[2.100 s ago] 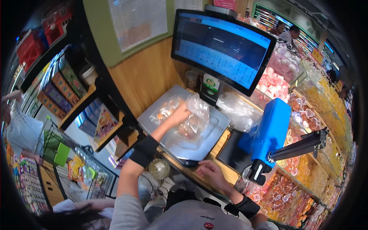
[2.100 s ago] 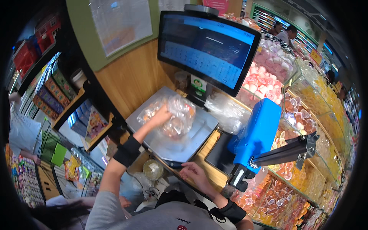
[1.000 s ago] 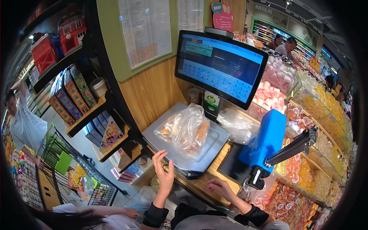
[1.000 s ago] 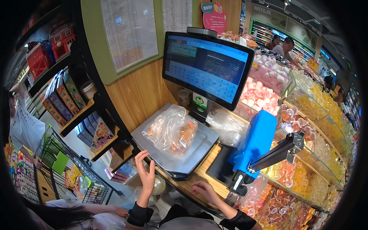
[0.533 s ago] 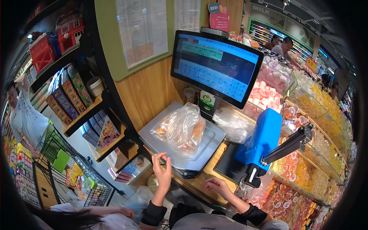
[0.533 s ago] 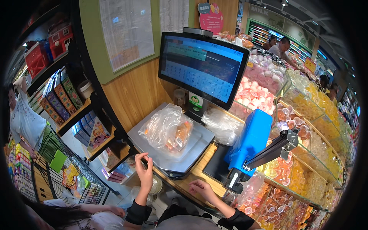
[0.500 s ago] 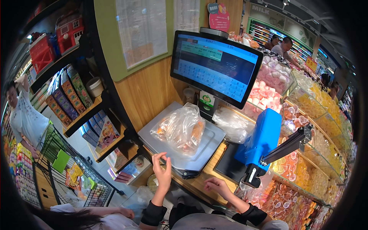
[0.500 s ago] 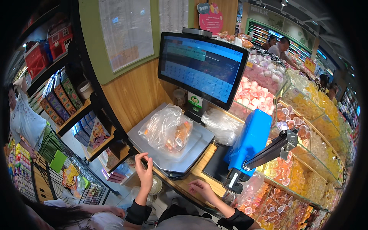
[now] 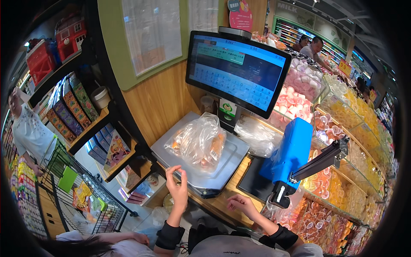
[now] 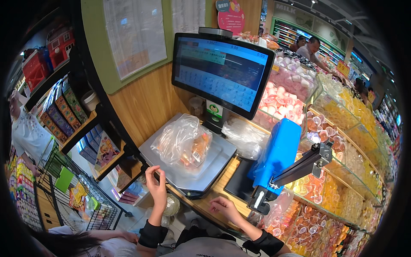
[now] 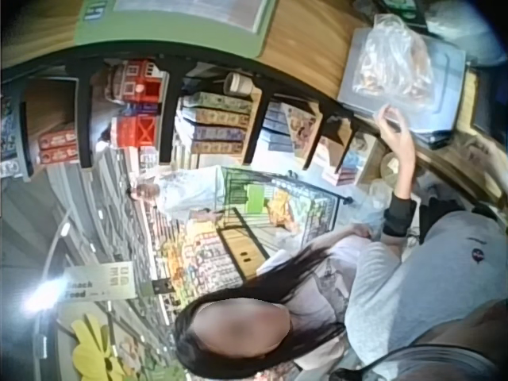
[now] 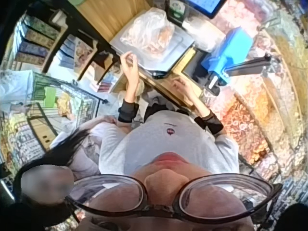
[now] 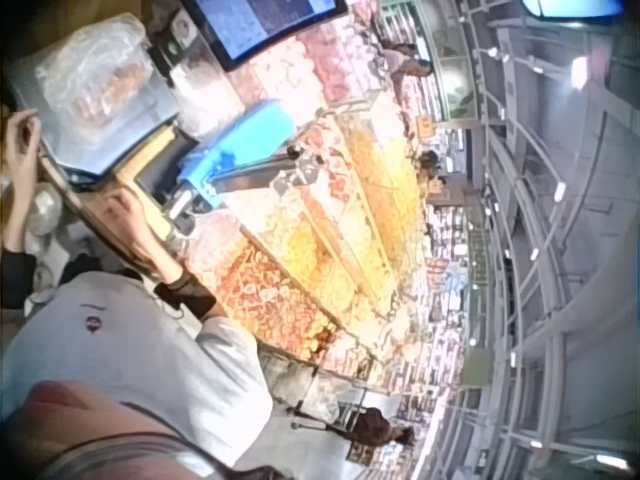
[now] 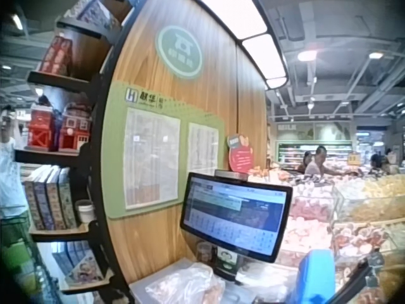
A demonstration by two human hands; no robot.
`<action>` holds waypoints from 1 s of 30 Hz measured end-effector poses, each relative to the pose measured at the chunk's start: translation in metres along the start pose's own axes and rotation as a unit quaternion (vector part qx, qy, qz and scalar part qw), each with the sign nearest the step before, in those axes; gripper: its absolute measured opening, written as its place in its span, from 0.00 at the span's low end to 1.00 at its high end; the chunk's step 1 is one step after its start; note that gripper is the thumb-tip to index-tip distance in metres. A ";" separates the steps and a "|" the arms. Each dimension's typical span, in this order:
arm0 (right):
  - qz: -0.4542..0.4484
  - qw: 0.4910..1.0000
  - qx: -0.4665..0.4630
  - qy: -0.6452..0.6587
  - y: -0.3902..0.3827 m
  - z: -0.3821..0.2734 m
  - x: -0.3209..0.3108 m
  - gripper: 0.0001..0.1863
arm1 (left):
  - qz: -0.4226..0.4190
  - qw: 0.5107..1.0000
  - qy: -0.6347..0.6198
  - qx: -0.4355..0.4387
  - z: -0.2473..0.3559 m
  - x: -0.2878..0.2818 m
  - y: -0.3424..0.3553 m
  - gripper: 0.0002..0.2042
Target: Weighing food items on a digital scale and applying labels to the plastic bags in a supermarket.
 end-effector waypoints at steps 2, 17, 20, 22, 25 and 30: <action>0.001 1.000 0.003 -0.008 0.002 0.001 0.002 0.09 | 0.000 0.999 0.025 0.036 0.014 -0.002 0.005 0.10; 0.382 0.680 -0.372 -0.503 0.078 -0.236 0.070 0.17 | -0.122 0.987 0.054 -0.085 -0.006 0.023 0.098 0.08; 0.298 0.653 -0.389 -0.577 0.095 -0.235 0.084 0.09 | -0.141 0.979 -0.055 -0.137 -0.005 0.027 0.109 0.08; 0.285 0.645 -0.398 -0.587 0.089 -0.224 0.095 0.03 | -0.115 0.989 -0.012 -0.097 -0.007 0.014 0.130 0.10; 0.147 0.672 -0.452 -0.568 0.086 -0.193 0.119 0.05 | -0.112 0.991 0.058 -0.044 -0.001 0.008 0.150 0.11; 0.102 0.732 -0.445 -0.506 0.085 -0.223 0.128 0.04 | -0.154 0.984 0.075 -0.049 0.024 0.017 0.145 0.09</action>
Point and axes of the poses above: each hand's wrist, its own y-axis towards the middle knuckle, its own x-axis out of the palm, z = x × y, the point moved 10 cm from there along y, towards the middle knuckle, and after that the axes turned 7 degrees about -z, right-handed, at the moved point
